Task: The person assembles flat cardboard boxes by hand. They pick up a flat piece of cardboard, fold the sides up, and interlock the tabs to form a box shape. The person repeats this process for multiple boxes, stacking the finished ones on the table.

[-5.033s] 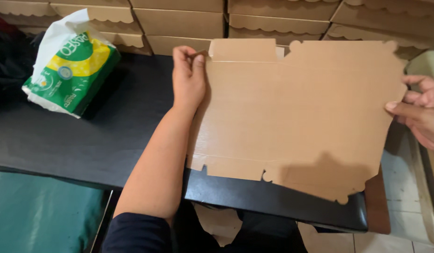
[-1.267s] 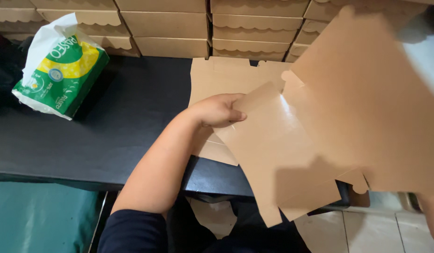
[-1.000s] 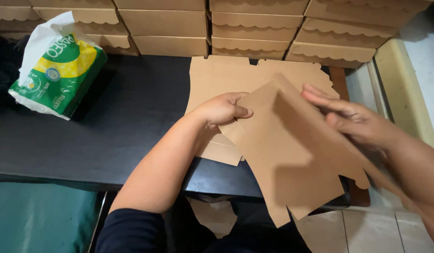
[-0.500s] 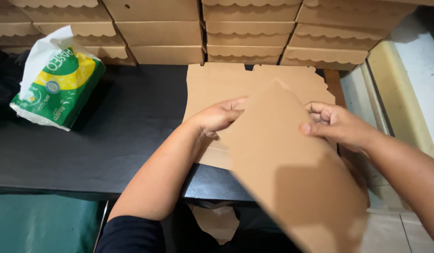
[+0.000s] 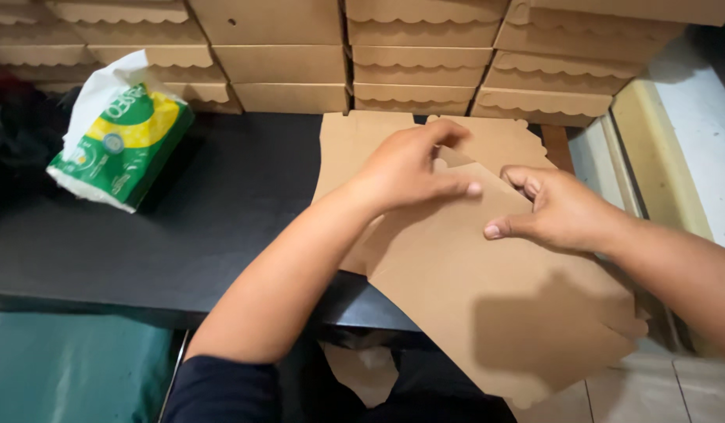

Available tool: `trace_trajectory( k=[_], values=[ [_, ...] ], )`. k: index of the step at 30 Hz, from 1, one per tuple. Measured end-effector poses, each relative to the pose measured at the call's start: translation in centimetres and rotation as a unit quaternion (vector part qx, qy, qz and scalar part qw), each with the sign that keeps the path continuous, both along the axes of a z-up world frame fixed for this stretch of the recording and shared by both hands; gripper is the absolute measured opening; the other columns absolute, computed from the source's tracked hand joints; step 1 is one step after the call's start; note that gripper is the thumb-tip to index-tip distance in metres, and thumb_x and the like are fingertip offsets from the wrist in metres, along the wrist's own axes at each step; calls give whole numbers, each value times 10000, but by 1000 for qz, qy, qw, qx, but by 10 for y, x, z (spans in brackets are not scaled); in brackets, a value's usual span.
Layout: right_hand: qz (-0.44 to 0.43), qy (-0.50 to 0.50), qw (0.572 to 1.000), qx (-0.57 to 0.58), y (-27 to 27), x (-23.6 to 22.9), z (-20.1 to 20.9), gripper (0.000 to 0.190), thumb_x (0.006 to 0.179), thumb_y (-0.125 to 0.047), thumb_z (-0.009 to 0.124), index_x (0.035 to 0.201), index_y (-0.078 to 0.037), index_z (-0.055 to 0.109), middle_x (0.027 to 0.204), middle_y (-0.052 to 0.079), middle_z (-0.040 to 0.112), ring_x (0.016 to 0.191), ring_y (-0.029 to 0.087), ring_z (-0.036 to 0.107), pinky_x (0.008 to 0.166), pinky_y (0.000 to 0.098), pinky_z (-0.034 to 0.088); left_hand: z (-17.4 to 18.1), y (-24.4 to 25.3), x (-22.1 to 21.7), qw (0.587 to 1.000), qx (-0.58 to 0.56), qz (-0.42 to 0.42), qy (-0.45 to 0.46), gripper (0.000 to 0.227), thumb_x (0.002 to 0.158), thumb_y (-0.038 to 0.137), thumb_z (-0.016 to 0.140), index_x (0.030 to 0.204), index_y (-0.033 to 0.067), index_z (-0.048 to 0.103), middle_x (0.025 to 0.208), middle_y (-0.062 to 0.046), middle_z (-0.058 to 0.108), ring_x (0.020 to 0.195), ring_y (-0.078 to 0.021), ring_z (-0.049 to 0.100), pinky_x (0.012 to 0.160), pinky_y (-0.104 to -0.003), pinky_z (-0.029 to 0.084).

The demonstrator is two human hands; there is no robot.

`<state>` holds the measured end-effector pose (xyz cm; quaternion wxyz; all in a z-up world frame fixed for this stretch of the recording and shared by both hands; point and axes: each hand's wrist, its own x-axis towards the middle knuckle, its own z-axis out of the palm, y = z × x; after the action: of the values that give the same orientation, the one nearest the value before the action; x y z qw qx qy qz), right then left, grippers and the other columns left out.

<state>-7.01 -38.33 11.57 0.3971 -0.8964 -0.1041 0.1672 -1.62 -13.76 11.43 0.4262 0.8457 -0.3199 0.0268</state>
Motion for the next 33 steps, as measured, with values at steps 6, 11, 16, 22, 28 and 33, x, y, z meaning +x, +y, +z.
trace_trajectory(
  k=[6, 11, 16, 22, 28, 33],
  values=[
    [20, -51, 996, 67, 10, 20, 1, 276, 966, -314, 676, 845, -66, 682, 637, -54, 479, 590, 57, 383, 501, 270, 315, -12, -7, 13, 968, -168, -120, 144, 145, 905, 165, 782, 1000, 59, 758, 864, -15, 726, 817, -89, 629, 734, -272, 528],
    [19, -62, 996, 58, 14, 34, -2, 344, 942, -314, 727, 733, -49, 659, 606, -45, 510, 576, 54, 413, 502, 266, 353, -33, 3, 19, 965, -211, -76, 138, 116, 918, 130, 780, 996, 53, 744, 857, 5, 705, 807, -82, 630, 729, -265, 529],
    [47, -93, 995, 6, 18, 34, 1, 253, 869, -313, 753, 784, -77, 724, 604, -26, 586, 574, 61, 480, 497, 269, 407, -41, 14, 21, 964, -228, -66, 122, 104, 916, 116, 786, 989, 54, 745, 884, 19, 730, 837, -71, 644, 752, -258, 541],
    [-53, 41, 992, -103, 7, 31, 8, 246, 936, -328, 747, 896, -85, 755, 583, 65, 623, 510, 184, 509, 470, 353, 406, -45, 47, 36, 943, -296, -32, 150, 90, 940, 88, 764, 1006, 39, 729, 902, 15, 718, 863, -72, 633, 781, -260, 541],
    [-30, -83, 991, -104, -6, 34, 2, 279, 918, -342, 701, 868, -72, 757, 582, 28, 577, 500, 108, 488, 478, 296, 415, -23, 60, 30, 955, -264, 8, 137, 105, 930, 131, 765, 988, 55, 721, 893, 16, 733, 860, -77, 658, 797, -269, 560],
    [-68, 4, 984, -165, -3, 34, -4, 314, 993, -305, 702, 920, -8, 770, 587, 133, 557, 530, 181, 451, 500, 354, 392, -6, 38, -17, 920, 3, 211, -331, 48, 820, 177, 735, 846, 140, 717, 876, -25, 743, 990, -290, 696, 988, -457, 415]
  ],
)
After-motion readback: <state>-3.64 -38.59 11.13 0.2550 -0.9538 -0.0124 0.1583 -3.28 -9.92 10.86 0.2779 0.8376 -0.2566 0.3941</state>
